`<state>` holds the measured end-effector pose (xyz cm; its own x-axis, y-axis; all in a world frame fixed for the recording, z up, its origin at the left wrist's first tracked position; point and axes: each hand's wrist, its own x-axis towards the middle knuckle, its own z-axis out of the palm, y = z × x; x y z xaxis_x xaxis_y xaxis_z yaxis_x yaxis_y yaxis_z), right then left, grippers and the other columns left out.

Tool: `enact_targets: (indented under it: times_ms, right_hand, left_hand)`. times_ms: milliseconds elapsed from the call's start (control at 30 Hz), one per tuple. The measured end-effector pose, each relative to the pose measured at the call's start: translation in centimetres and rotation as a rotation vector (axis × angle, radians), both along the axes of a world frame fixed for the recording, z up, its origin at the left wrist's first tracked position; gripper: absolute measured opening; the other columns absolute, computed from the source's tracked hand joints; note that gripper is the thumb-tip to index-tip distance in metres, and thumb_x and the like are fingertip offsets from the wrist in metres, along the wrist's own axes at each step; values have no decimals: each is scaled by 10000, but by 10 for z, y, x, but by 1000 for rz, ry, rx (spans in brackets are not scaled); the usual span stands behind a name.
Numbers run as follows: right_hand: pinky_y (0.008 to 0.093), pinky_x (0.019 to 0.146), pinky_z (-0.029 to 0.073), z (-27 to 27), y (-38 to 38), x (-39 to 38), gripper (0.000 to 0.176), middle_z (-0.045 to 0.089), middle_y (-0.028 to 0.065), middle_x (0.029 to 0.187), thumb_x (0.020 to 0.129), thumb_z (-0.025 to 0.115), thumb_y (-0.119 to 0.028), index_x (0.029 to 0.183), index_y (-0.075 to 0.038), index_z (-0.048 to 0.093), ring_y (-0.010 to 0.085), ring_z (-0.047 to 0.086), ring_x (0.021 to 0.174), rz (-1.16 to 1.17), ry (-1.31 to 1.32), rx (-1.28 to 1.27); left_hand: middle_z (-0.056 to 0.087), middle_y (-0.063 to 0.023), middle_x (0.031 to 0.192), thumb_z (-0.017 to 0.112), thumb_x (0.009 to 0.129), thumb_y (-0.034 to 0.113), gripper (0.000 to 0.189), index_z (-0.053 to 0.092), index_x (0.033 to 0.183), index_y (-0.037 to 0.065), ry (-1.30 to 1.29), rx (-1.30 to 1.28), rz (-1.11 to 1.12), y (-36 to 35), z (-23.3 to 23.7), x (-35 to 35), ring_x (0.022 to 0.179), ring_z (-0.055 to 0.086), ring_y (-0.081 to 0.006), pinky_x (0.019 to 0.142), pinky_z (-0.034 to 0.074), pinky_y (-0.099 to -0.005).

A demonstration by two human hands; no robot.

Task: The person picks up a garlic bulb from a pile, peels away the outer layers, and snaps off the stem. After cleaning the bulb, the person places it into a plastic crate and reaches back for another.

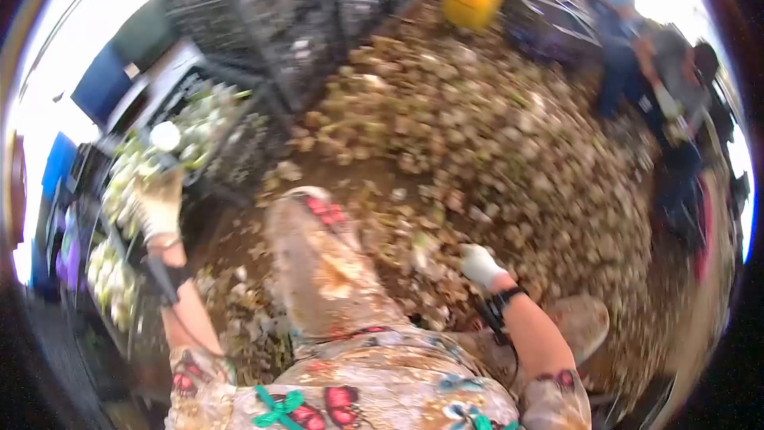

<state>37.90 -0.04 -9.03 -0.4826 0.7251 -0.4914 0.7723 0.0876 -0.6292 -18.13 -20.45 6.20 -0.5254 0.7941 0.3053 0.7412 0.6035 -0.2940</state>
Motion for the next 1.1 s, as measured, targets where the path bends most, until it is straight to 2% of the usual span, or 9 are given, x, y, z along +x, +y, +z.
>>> enact_targets:
  times_ms: [100,167,200,233,400,600,933,1033,1100]
  right_hand:
    - [372,691,487,-33,9,33,343,641,193,855,844,600,-313,954,10,638,318,612,774,73,-166,140]
    - [399,690,489,-60,27,64,349,643,196,839,857,561,-318,910,16,646,336,618,800,602,-561,288]
    - [407,710,492,-29,23,65,323,642,212,832,863,543,-280,882,21,657,343,621,814,185,-503,122]
    - [406,726,493,-35,27,85,329,638,215,940,867,536,-273,988,15,638,350,612,868,223,-558,177]
    - [402,796,478,-49,47,165,416,587,186,1141,852,550,-197,1240,-55,506,350,580,994,-619,-624,-25]
    - [417,919,432,-77,36,160,530,492,205,1263,829,524,-208,1331,-98,395,348,496,1140,-191,-604,-204]
    - [404,928,439,-107,37,160,523,471,152,1306,796,573,-86,1300,-121,439,341,474,1160,-201,-619,-230]
    - [370,872,468,-91,48,147,450,531,150,1243,800,612,-139,1232,-78,500,314,555,1060,-512,-106,35]
    - [318,809,485,-21,56,106,432,585,112,1141,788,665,-207,1169,-43,545,237,605,915,-601,221,-112]
  left_hand:
    - [621,-79,952,486,908,161,153,579,983,64,1796,-1271,-175,32,-17,53,843,590,-227,804,492,-410]
    - [634,-86,961,477,907,104,186,600,1041,63,2802,-2131,-145,43,-36,78,843,602,-223,802,515,-409]
    - [634,-96,981,483,899,80,208,590,1076,59,2900,-1998,-1,38,-60,73,854,607,-219,771,528,-392]
    - [634,-106,1001,488,892,56,238,580,1111,56,2976,-1864,141,44,-68,79,864,612,-216,739,540,-374]
    - [565,-112,1168,437,845,-63,402,496,1229,40,3211,-2098,321,67,-38,117,933,605,-185,801,547,-307]
    - [596,-135,1104,467,886,12,333,513,1215,28,3333,-2038,338,109,-7,172,865,616,-187,756,553,-315]
    - [629,-104,1001,548,856,89,314,547,1168,50,3594,-1625,649,135,20,252,811,604,-170,717,509,-308]
    - [615,-153,1019,549,842,103,349,529,1183,29,3732,-1426,661,138,27,279,850,594,-210,760,499,-334]
    - [579,-172,1103,563,850,151,422,474,1245,34,3909,-1124,601,146,26,301,952,584,-240,792,504,-356]
